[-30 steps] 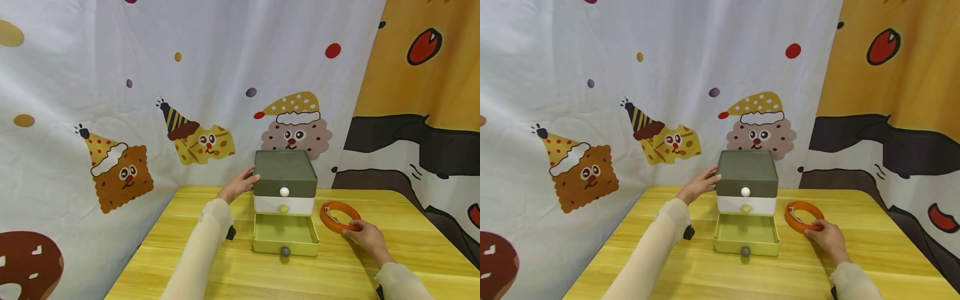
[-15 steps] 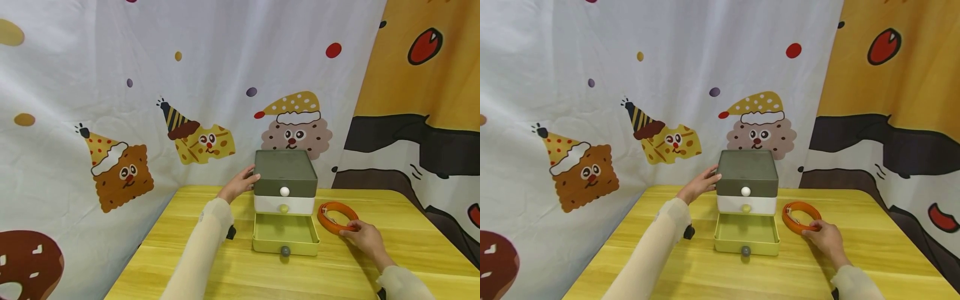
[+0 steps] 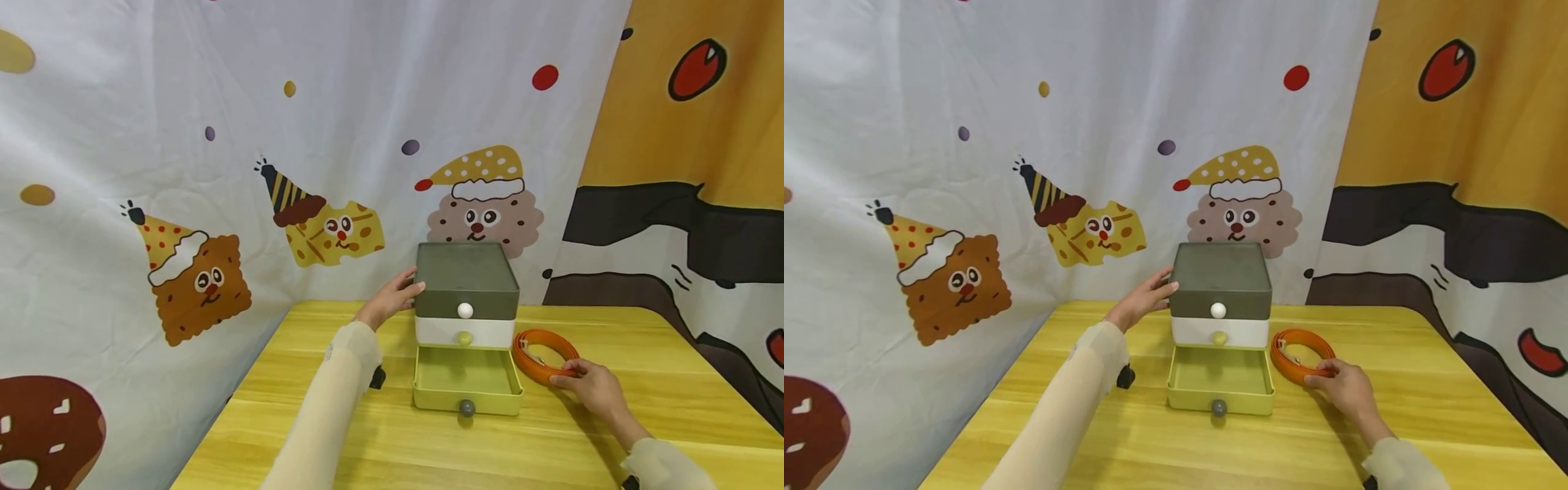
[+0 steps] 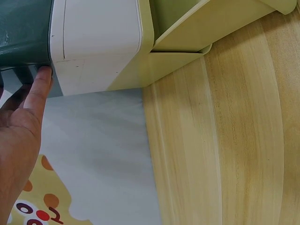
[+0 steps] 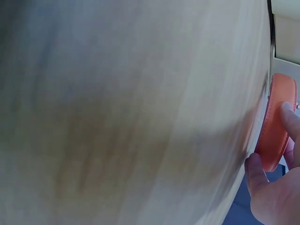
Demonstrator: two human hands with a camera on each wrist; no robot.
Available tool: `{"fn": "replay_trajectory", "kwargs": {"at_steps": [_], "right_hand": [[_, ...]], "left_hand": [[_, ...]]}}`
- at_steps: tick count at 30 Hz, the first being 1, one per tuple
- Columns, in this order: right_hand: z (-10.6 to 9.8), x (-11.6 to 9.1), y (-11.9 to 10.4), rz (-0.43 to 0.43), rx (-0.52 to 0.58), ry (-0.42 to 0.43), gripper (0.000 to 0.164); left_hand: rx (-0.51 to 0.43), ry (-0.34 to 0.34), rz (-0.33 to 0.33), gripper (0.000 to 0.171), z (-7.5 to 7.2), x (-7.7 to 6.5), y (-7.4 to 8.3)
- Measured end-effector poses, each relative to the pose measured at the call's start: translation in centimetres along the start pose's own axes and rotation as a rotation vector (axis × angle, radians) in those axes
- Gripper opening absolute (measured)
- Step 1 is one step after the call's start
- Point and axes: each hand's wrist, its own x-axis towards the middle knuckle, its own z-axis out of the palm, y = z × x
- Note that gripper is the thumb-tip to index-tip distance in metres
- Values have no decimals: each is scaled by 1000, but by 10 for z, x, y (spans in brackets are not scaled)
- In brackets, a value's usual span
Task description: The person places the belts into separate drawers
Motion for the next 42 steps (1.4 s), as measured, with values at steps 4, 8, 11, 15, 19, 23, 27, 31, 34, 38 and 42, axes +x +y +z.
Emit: {"fn": "replay_trajectory", "kwargs": {"at_steps": [4,8,11,15,19,23,27,31,34,38,42], "right_hand": [[-3,-1,-2,0,22,-3,41],[-7,-1,-5,-16,30,8,41],[-11,-2,-8,-17,29,22,45],[-17,-3,-11,-8,27,21,48],[-20,-6,-13,-15,18,13,46],[-25,-9,-19,-48,23,18,43],[-30,-9,-29,-77,36,18,43],[-37,-11,-38,-72,42,21,45],[-44,-15,-41,-60,53,27,45],[-52,-21,-40,-51,58,22,46],[-58,-28,-41,-40,66,1,48]], "left_hand": [[-1,0,-4,75,0,0,0],[1,7,-9,75,0,0,0],[-1,10,-14,75,0,1,-1],[-4,9,-9,74,1,1,0],[0,5,0,74,2,2,1],[-12,-2,4,73,0,2,1],[-32,9,17,71,-4,1,1],[-28,15,11,71,-6,0,2],[-22,5,9,73,-5,0,2],[-10,-2,7,74,-2,1,1],[-13,-4,7,72,0,3,1]]}}
